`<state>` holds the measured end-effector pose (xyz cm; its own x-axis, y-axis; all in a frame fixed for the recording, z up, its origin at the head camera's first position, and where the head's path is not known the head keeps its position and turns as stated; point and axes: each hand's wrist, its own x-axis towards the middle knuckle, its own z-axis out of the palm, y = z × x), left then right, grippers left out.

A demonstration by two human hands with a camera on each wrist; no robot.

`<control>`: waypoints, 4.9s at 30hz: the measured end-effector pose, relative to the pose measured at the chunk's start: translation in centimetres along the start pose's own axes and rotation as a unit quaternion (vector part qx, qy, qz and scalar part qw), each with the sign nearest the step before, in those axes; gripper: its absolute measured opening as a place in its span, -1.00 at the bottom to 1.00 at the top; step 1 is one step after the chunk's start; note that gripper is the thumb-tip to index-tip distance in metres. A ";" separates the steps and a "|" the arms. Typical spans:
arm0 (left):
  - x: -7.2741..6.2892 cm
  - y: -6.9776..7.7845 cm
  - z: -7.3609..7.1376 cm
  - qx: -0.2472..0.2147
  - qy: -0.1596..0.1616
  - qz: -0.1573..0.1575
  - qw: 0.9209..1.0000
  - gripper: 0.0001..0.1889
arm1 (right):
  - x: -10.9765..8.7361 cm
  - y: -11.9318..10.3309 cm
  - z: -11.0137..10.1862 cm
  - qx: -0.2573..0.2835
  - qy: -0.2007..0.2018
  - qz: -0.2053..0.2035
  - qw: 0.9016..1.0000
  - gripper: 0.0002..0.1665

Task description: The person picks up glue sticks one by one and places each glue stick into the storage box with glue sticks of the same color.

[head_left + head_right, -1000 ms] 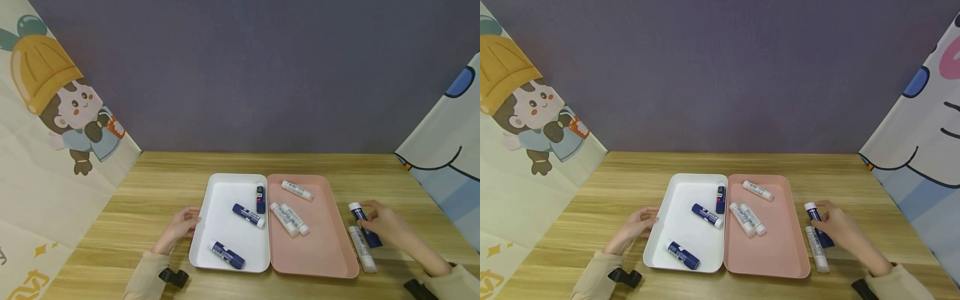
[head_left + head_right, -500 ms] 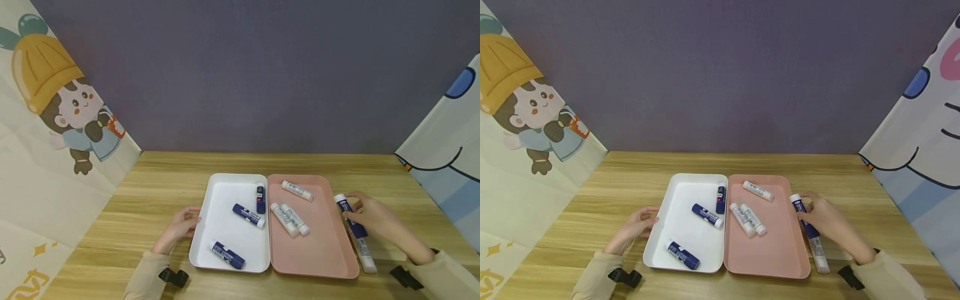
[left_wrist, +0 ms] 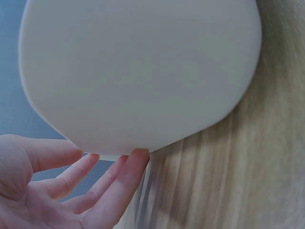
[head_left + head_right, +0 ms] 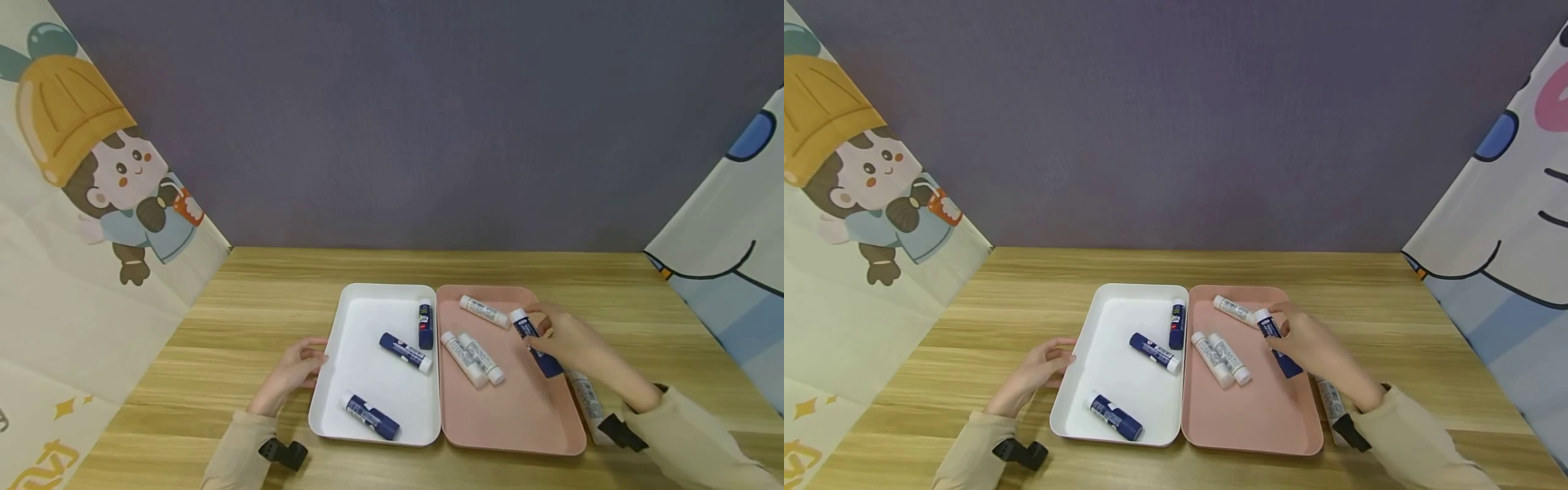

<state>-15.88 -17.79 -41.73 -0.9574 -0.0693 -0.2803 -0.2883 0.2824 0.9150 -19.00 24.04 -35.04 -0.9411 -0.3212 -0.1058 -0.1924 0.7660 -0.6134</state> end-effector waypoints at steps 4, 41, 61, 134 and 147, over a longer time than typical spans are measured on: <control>0.2 0.1 0.3 0.002 0.004 0.001 1.000 -0.64 | 0.8 -0.6 0.2 -0.001 -0.009 -0.016 1.000 -0.36; 1.5 1.3 2.6 0.001 0.035 -0.007 0.999 -0.64 | 7.6 -6.2 3.0 -0.031 -0.063 -0.099 0.993 -0.40; 2.1 1.7 3.0 0.006 0.037 -0.011 0.999 -0.63 | 9.2 -8.1 5.2 -0.037 -0.113 -0.142 0.983 -0.47; 0.5 1.1 1.3 0.001 0.017 -0.007 1.000 -0.64 | 7.6 -12.1 10.9 -0.135 -0.161 -0.142 0.967 -0.58; 0.5 1.0 1.3 0.005 0.020 -0.007 1.000 -0.63 | 6.1 -11.2 8.6 -0.102 -0.155 -0.147 0.972 -0.66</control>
<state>-16.64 -16.32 -41.30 -0.9529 -0.1117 -0.2819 -0.3026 0.2910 0.9076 -20.16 8.75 -35.51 -0.7142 -0.6710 -0.1990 -0.5213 0.6997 -0.4885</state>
